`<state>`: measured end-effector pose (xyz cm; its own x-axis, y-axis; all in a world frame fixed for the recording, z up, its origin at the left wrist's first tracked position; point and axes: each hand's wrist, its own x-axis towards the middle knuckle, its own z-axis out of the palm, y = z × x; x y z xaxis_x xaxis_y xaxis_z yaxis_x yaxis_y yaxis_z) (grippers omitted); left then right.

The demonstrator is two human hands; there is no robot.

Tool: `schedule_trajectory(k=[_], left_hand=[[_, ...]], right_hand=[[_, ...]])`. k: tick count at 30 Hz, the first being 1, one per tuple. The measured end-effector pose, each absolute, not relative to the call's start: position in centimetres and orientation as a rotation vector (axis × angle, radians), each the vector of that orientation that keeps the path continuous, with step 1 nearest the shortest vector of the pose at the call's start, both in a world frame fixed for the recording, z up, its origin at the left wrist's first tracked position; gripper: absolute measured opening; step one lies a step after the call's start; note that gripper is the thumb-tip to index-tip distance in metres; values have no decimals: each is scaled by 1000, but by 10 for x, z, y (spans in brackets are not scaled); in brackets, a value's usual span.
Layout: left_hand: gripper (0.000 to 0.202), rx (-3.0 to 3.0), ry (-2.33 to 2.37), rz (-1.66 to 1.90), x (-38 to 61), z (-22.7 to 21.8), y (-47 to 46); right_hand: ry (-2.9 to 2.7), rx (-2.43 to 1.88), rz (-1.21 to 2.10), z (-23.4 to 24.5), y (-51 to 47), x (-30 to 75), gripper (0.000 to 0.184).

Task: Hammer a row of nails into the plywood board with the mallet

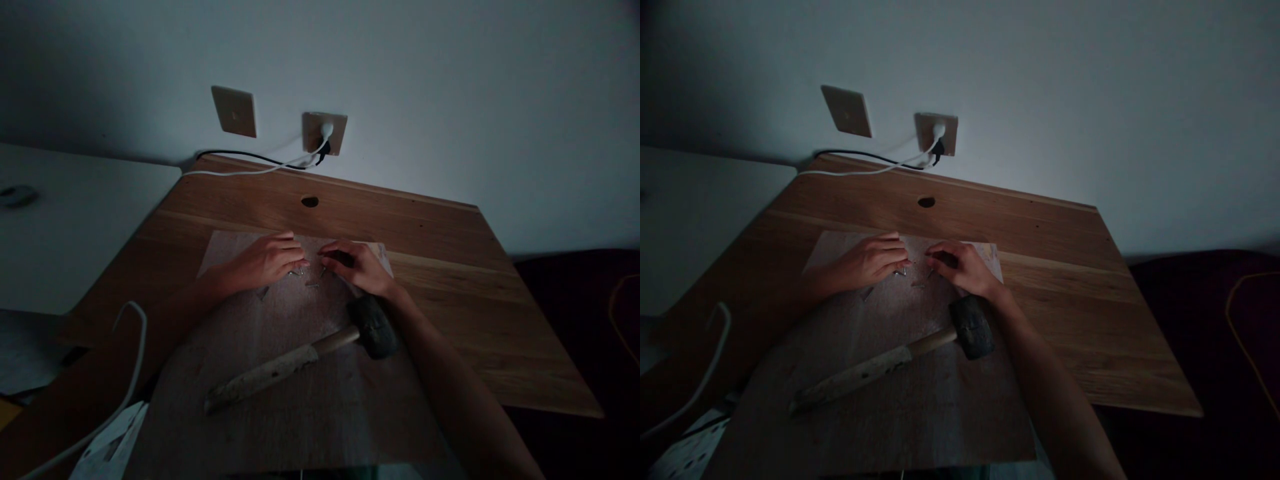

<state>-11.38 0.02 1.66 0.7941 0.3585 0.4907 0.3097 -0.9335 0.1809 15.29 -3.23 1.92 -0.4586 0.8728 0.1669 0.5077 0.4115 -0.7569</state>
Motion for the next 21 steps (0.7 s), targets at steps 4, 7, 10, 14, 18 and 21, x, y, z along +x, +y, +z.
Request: schedule_trajectory(k=[4,7,10,14,18,21], left_hand=[[46,2893,527,821,-114,16,0],[46,2898,520,818,-114,16,0],[45,2891,535,793,-114,17,1],[46,2886,532,783,-114,16,1],[47,2890,527,795,-115,15,1],[47,2891,531,788,-115,15,0]], right_hand=[[-2115,-1159,856,19,-32,154,21],[-2117,-1162,849,17,-32,155,22],[-2116,-1150,847,16,-32,155,23],[-2112,-1153,841,16,-32,154,23],[-2120,-1133,827,17,-31,154,22],[-2123,-1136,833,17,-31,154,22]])
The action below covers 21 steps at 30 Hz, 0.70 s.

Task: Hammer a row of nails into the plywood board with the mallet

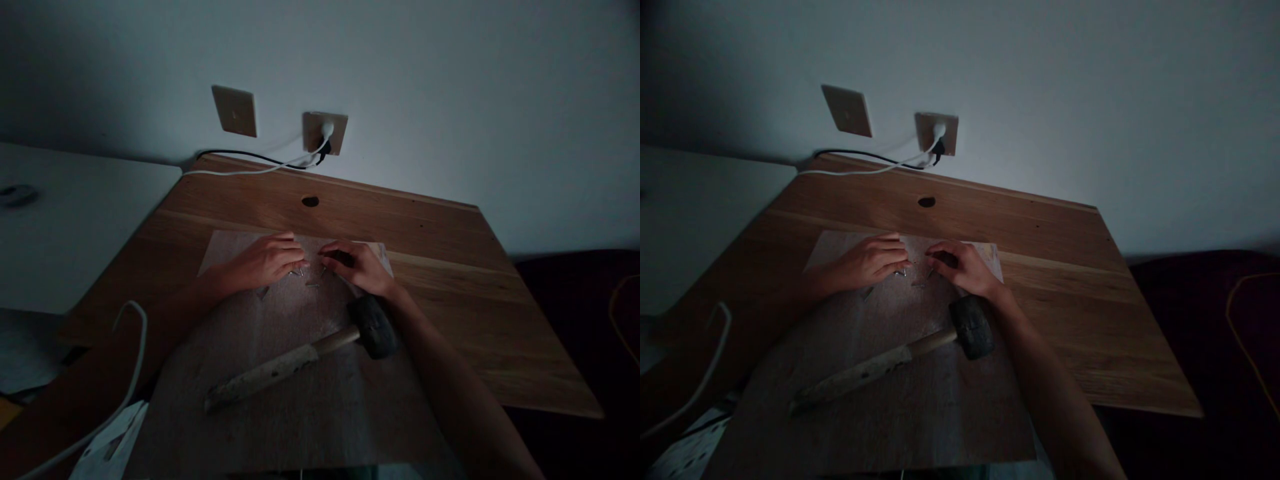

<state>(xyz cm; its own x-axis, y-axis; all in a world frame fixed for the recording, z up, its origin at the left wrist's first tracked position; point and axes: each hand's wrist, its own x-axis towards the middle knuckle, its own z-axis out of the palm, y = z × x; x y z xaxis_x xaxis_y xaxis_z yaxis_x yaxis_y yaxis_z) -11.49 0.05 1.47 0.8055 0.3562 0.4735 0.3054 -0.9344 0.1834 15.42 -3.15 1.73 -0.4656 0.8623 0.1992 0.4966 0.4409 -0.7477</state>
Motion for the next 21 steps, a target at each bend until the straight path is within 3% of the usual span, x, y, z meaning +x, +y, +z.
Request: schedule_trajectory(k=[21], left_hand=[[45,2831,505,811,-115,15,1]], right_hand=[[-2098,-1137,874,18,-32,153,21]])
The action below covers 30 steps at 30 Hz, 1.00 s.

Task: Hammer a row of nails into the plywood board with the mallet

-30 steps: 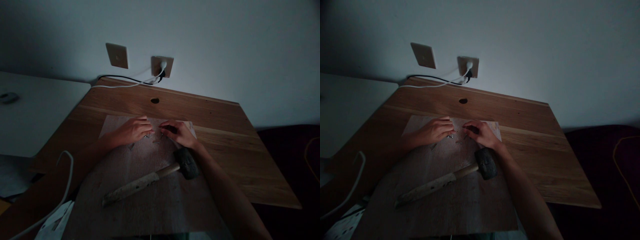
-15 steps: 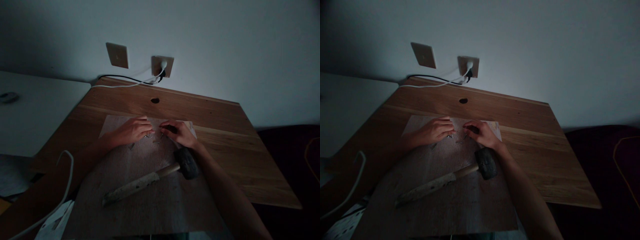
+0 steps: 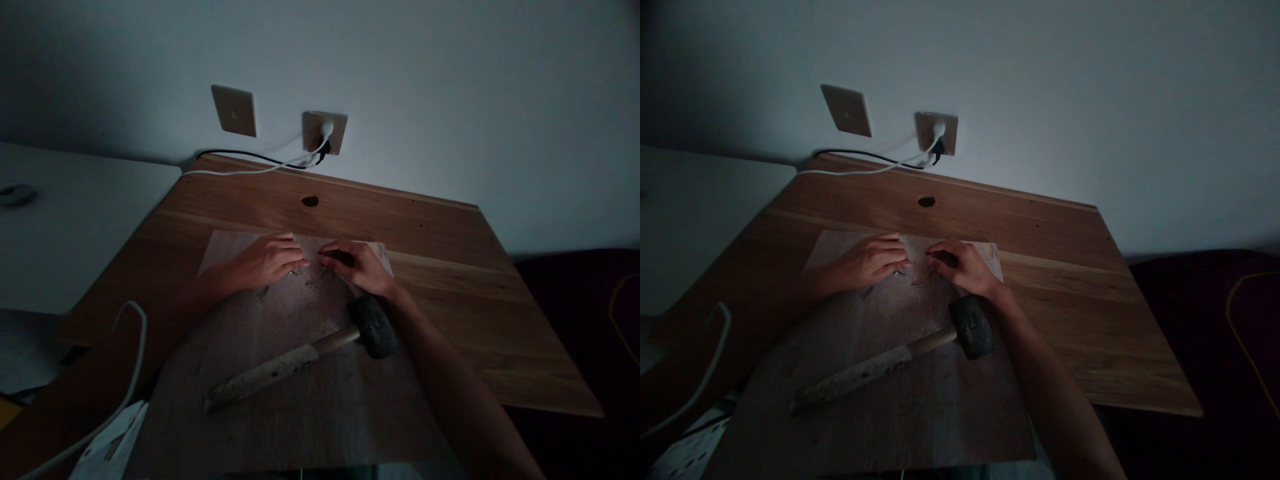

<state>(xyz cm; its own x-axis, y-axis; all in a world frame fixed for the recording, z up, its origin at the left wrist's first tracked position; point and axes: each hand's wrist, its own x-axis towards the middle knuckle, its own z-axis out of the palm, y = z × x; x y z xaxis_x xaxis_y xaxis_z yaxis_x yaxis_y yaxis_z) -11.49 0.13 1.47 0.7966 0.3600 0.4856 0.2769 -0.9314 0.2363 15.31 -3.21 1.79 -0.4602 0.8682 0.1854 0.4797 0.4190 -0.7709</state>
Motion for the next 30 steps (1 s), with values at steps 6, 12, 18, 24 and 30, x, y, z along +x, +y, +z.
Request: schedule_trajectory(k=[6,12,18,24,30], left_hand=[[46,2792,513,812,-115,14,2],[46,2838,543,780,-115,16,0],[40,2797,607,819,-118,13,5],[20,2673,939,966,-132,36,-5],[56,2887,634,518,-130,64,-131]], right_hand=[[-2118,-1156,840,18,-32,154,21],[-2124,-1154,832,17,-32,155,21],[-2099,-1158,864,18,-32,153,20],[-1991,-1205,778,14,-30,161,24],[-1879,-1300,421,-1,-14,191,40]])
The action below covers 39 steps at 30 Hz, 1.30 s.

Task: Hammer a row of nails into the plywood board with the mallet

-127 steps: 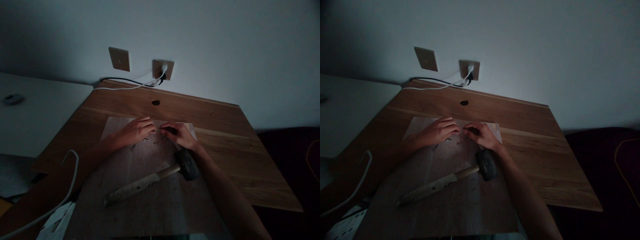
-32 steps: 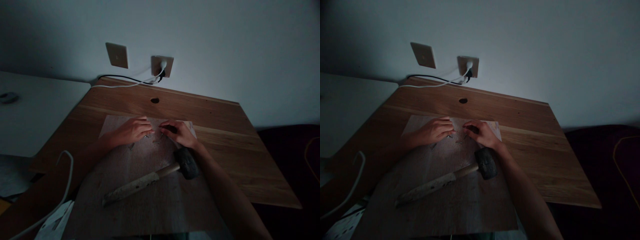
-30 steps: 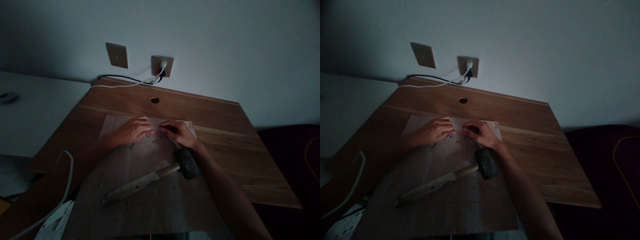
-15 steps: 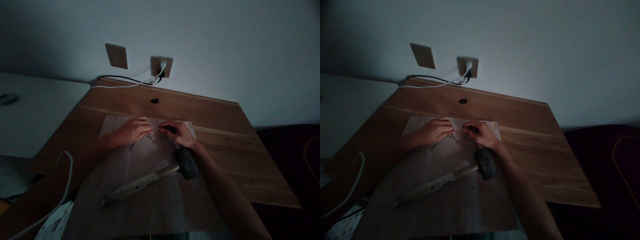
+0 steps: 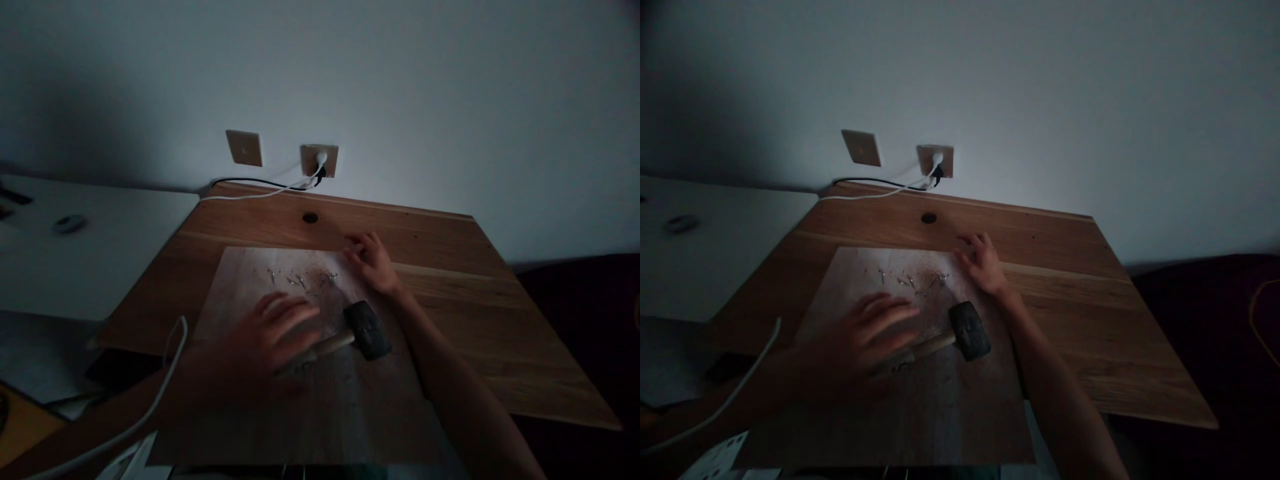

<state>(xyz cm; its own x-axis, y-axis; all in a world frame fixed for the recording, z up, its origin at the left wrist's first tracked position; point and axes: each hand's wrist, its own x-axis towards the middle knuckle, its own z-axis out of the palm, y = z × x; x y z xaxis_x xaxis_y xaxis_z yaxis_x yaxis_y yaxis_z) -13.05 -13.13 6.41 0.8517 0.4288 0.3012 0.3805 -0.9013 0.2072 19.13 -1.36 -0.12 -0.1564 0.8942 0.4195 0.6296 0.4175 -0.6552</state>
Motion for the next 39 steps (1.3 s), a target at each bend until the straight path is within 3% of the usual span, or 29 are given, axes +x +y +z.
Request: schedule_trajectory(k=[3,4,11,20,39], left_hand=[[84,2976,717,230,-122,58,-197],[86,3012,746,190,-120,53,-211],[82,3049,1014,373,-122,28,-234],[74,2979,1114,402,-134,29,-190],[60,2794,1451,168,-202,35,-126]], right_hand=[[-1759,-1412,244,-10,-4,210,46],[-1717,-1444,195,-13,-2,216,48],[-1626,-1536,114,-20,5,234,50],[-1632,-1504,206,-20,3,228,60],[-1766,-1415,249,-24,0,219,63]])
